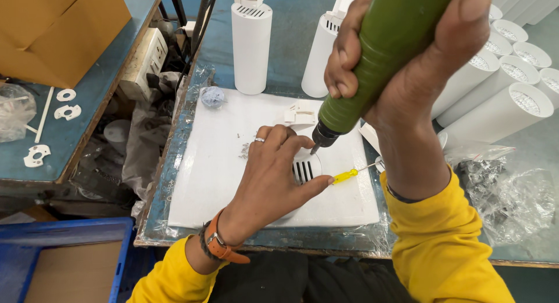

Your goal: The person assembles white cylindrical light fixtures on a workbench. They use a green power drill to drive screws into the fixture base, then insert a white electrical socket module and secure it with a yellow-handled screwdriver. The person repeats this process for multiple units, handling screws, sockets, and the cylindrical housings.

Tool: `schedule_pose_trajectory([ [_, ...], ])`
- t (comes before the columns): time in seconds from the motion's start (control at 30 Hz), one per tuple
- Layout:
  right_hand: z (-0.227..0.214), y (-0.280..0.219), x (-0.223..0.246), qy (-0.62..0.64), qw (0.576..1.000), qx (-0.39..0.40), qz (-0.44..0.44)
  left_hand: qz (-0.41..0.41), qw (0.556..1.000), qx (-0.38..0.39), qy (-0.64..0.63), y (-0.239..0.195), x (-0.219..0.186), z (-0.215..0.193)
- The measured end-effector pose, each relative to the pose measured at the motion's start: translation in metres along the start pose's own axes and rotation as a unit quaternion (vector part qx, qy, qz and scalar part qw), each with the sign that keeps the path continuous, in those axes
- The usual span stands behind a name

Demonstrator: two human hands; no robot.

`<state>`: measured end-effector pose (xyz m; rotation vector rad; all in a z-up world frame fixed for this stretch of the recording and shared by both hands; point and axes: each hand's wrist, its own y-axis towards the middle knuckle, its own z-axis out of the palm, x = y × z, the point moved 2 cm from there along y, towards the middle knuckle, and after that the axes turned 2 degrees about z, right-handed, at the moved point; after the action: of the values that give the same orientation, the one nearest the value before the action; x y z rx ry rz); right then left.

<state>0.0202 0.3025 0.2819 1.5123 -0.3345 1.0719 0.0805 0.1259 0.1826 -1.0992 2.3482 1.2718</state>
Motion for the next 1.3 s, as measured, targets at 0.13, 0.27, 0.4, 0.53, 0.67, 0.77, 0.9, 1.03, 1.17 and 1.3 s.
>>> schedule_pose_trajectory([
  [0.13, -0.002, 0.0, 0.001, -0.074, 0.997, -0.017, -0.022, 0.0, 1.0, -0.002, 0.003, -0.001, 0.001, 0.001],
  [0.27, -0.004, 0.001, 0.0, -0.082, 0.996, -0.012, -0.034, 0.006, 1.0, -0.005, 0.015, -0.002, 0.0, 0.002],
  [0.4, -0.006, 0.0, -0.002, 0.035, 0.999, 0.012, -0.037, 0.02, 0.999, -0.022, 0.015, -0.002, -0.001, 0.002],
  [0.53, -0.006, 0.003, -0.002, 0.025, 0.998, 0.023, -0.053, 0.024, 0.999, -0.025, 0.02, -0.004, -0.001, 0.0],
  [0.67, -0.004, 0.003, 0.003, 0.052, 0.996, 0.041, -0.058, 0.037, 0.999, -0.031, 0.017, -0.004, -0.001, 0.0],
  [0.77, 0.0, 0.003, 0.006, 0.039, 0.996, 0.041, -0.066, 0.028, 0.999, -0.024, 0.017, -0.005, 0.001, 0.0],
  [0.9, 0.005, 0.002, 0.007, 0.015, 0.996, 0.037, -0.082, 0.032, 0.999, -0.033, 0.02, -0.007, -0.001, 0.0],
  [1.03, 0.006, -0.001, 0.008, -0.023, 0.998, 0.012, -0.064, 0.034, 0.999, -0.034, 0.02, -0.003, 0.0, 0.0],
  [1.17, 0.004, -0.003, 0.004, -0.045, 0.997, 0.001, -0.068, 0.028, 0.999, -0.019, 0.023, -0.004, 0.002, 0.002],
  [1.3, 0.0, 0.001, 0.003, 0.038, 0.998, -0.014, -0.048, 0.036, 0.999, -0.026, 0.026, -0.002, -0.001, 0.0],
])
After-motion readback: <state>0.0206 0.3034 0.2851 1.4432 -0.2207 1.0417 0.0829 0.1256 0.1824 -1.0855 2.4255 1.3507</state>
